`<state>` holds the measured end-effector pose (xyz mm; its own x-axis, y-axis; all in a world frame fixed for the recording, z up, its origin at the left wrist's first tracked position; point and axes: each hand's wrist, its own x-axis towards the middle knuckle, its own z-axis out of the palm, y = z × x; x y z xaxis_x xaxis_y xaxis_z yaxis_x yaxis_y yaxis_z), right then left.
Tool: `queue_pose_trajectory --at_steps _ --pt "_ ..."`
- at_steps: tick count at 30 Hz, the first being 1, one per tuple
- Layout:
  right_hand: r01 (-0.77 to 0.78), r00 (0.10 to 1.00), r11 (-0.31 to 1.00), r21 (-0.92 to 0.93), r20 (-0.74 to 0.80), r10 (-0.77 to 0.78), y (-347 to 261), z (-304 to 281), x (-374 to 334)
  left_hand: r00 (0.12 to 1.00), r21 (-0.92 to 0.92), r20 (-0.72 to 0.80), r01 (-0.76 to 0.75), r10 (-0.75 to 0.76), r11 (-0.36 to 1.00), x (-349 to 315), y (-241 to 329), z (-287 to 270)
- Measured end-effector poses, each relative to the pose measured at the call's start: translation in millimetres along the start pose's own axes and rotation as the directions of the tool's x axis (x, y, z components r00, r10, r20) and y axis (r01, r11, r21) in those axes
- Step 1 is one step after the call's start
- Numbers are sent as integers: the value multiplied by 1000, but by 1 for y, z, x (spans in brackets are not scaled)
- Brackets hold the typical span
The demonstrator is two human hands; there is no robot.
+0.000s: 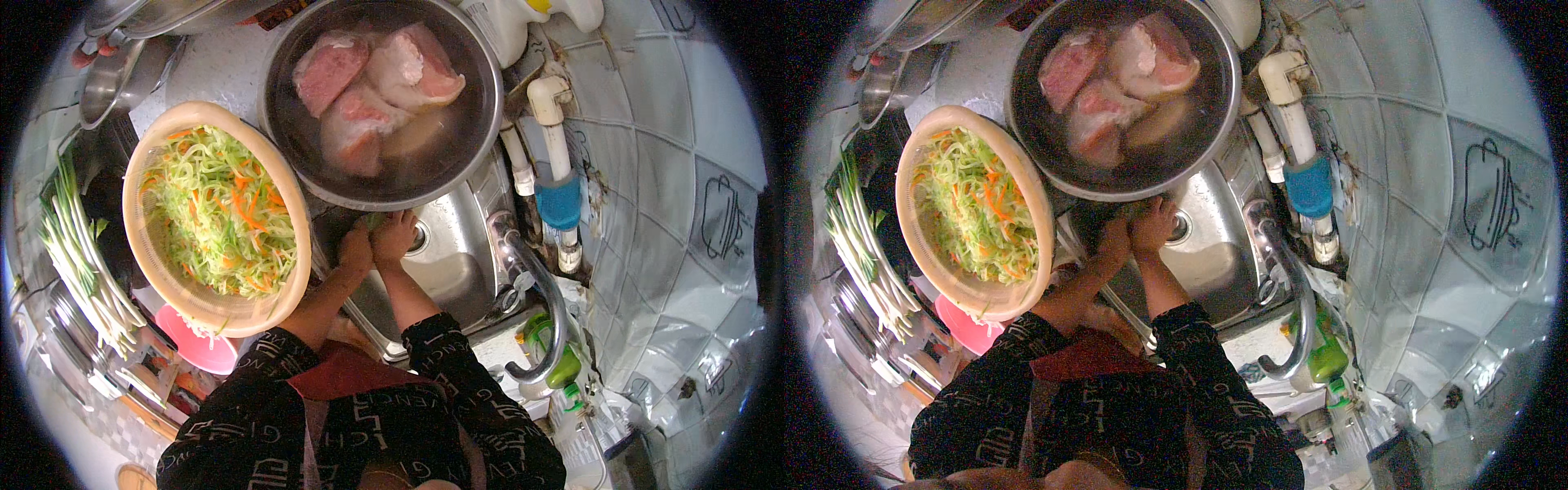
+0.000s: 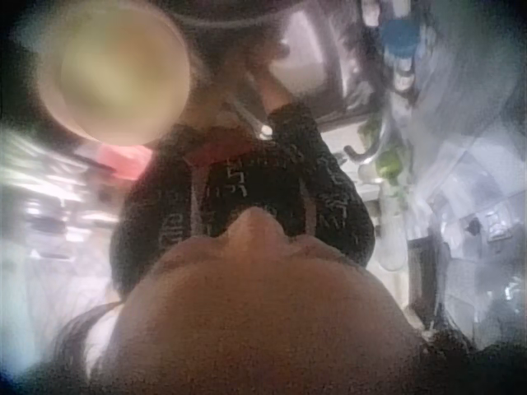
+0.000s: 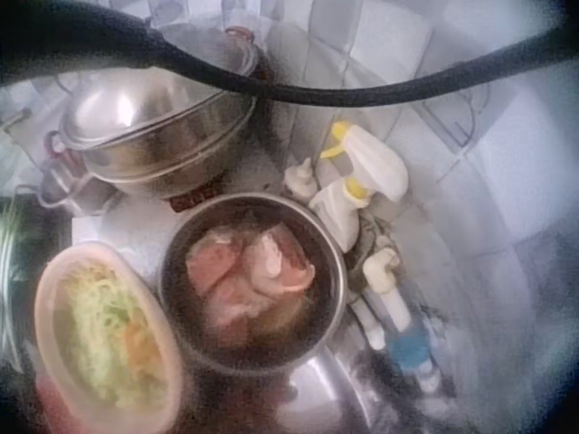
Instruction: The person washes a cabbage under running water in a kitchen sink. They then move to a cutting board, place the cabbage on it, and return to the sink to continue washing it. A bowl of shredded vegetables and a pot of meat are visible nearby.
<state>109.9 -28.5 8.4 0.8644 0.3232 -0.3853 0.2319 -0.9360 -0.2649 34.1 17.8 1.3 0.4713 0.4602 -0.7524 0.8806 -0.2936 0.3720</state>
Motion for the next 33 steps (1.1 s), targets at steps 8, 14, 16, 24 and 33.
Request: queue_pose_trajectory --at_steps 8,14,16,24,33 --pt "48 984 999 -2 172 -47 -2 -1 14 997 45 -78 0 4 999 14 -18 22" --pt "36 975 999 26 219 -41 5 10 20 980 -139 67 193 -185 971 11 0 0" --pt "47 979 997 68 194 -60 -1 0 19 970 -294 58 242 -236 925 7 5 -7" --pt "126 991 980 154 -62 -117 4 6 13 981 20 -148 -123 124 992 10 -25 18" --pt "188 973 927 324 -192 -130 6 -3 13 978 -69 -166 -142 129 987 24 -20 5"
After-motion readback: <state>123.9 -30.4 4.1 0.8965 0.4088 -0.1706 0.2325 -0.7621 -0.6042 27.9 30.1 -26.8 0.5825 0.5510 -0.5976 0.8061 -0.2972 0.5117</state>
